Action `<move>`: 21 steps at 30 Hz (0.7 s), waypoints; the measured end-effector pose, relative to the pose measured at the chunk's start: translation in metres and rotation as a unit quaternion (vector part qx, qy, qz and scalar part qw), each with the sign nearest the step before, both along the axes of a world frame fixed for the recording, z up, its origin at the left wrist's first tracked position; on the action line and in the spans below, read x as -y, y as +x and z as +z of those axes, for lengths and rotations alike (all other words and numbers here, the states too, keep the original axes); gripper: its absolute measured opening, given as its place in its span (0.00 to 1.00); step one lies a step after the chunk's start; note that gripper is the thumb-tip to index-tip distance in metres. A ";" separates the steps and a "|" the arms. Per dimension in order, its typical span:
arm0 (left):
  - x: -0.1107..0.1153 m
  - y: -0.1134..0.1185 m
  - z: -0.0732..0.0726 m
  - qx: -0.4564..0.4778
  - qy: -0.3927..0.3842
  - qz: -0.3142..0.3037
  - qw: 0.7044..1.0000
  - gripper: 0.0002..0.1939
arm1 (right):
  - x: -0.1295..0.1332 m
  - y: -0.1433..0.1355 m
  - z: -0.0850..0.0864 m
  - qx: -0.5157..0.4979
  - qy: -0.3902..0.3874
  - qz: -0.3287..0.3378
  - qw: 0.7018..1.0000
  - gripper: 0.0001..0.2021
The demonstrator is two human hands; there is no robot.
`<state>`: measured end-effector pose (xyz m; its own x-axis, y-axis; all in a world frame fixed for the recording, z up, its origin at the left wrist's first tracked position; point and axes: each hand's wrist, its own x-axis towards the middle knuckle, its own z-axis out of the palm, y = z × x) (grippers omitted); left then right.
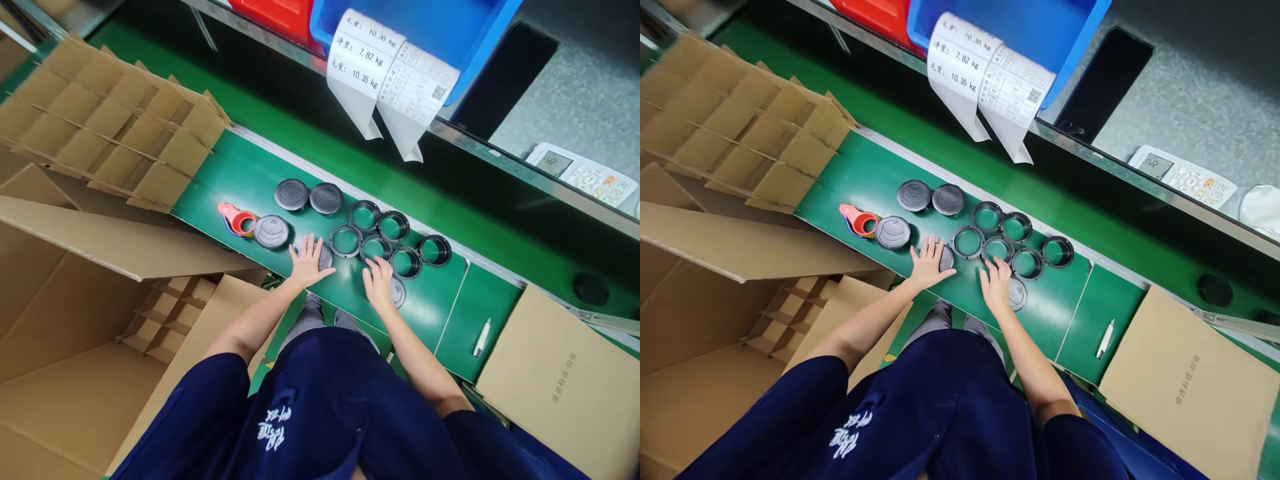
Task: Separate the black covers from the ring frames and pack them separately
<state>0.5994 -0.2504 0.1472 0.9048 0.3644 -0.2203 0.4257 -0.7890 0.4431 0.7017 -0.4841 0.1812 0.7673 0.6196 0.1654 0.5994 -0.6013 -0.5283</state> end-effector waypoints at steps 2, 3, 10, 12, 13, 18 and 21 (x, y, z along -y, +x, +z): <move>0.006 -0.003 0.009 -0.031 0.003 0.016 0.999 0.58 | -0.014 0.007 -0.006 0.005 0.014 0.046 0.999 0.22; 0.011 -0.007 0.014 -0.039 0.006 0.030 0.999 0.59 | -0.030 0.012 -0.008 0.007 0.017 0.073 0.997 0.22; 0.084 -0.107 0.040 0.051 -0.005 0.252 0.966 0.55 | -0.233 -0.004 -0.009 -0.007 -0.144 0.349 0.926 0.33; 0.099 -0.156 0.049 0.089 0.010 0.294 0.951 0.54 | -0.278 -0.025 -0.007 -0.002 -0.209 0.372 0.905 0.49; 0.103 -0.182 0.055 0.104 0.027 0.315 0.943 0.53 | -0.295 -0.035 -0.006 0.001 -0.241 0.365 0.900 0.54; 0.075 -0.326 0.086 0.137 0.167 0.485 0.847 0.49 | -0.320 -0.062 -0.011 0.017 -0.297 0.242 0.924 0.56; 0.025 -0.412 0.084 0.112 0.194 0.606 0.763 0.51 | -0.284 -0.061 -0.003 -0.010 -0.238 0.162 0.958 0.53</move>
<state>0.1876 -0.2757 0.2314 -0.1502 0.9620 0.2279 0.8952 0.0345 0.4444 0.6411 -0.2004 0.1779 0.5226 0.8271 -0.2069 0.7877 -0.5613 -0.2540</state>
